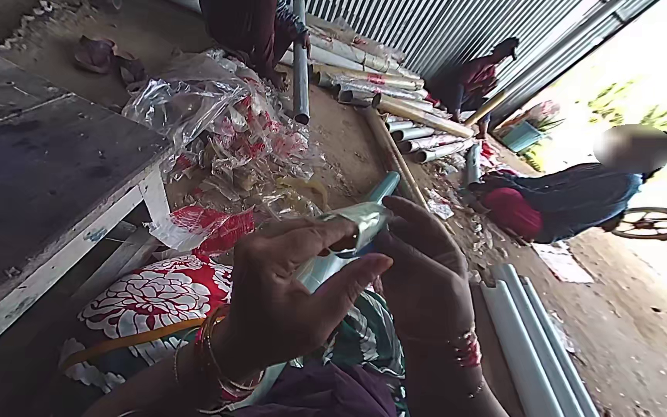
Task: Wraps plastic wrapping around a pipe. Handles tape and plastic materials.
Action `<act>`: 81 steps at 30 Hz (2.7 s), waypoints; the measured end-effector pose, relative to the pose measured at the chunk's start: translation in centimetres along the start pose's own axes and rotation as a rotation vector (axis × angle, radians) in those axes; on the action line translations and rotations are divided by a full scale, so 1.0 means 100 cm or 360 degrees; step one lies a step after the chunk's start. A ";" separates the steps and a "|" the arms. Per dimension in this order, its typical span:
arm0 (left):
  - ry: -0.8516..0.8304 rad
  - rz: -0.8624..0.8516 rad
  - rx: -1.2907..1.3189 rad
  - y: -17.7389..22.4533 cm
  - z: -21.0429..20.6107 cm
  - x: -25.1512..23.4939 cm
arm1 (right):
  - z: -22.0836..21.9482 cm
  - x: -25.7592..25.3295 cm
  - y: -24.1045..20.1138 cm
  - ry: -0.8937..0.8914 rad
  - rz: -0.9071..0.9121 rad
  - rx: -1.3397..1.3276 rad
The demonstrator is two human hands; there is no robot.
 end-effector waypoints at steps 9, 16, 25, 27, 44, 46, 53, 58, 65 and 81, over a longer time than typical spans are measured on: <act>-0.0094 0.1044 0.1135 -0.023 -0.016 -0.003 | -0.013 0.006 -0.019 0.0007 0.0424 0.0136; -0.0192 0.1162 0.1348 -0.027 -0.033 0.007 | -0.028 0.011 -0.022 0.0144 0.0680 0.0411; -0.0341 0.1059 0.1571 -0.030 -0.038 0.014 | -0.031 0.020 -0.026 0.0004 0.0929 0.0917; -0.0349 0.1041 0.1570 -0.030 -0.038 0.014 | -0.032 0.022 -0.028 -0.0022 0.0924 0.0949; -0.0610 0.1384 0.0984 -0.046 -0.024 0.001 | 0.008 0.006 0.000 -0.0158 0.0816 0.1038; -0.0598 0.1384 0.0599 -0.065 -0.007 -0.015 | 0.016 -0.004 0.015 -0.0160 0.0821 0.1034; -0.0283 0.1686 -0.0133 -0.133 0.068 -0.067 | 0.031 -0.019 0.091 -0.0198 0.0835 0.0990; -0.1293 0.1914 -0.1379 -0.203 0.051 -0.066 | 0.052 -0.014 0.141 -0.0138 0.0821 0.0971; -0.2493 0.1555 -0.2191 -0.291 0.045 -0.021 | 0.090 -0.018 0.157 0.0082 0.0629 0.0909; -0.1803 0.1401 -0.1723 -0.264 0.062 -0.040 | 0.104 -0.020 0.165 0.0389 0.0264 0.0566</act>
Point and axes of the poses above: each hand's wrist, its own x-axis away from the middle knuckle, its own z-axis out of the back of the hand, y = z × x, the point moved 1 cm from there along -x, towards the middle knuckle, and after that the axes turned 11 degrees about z, right-handed, at the moved point
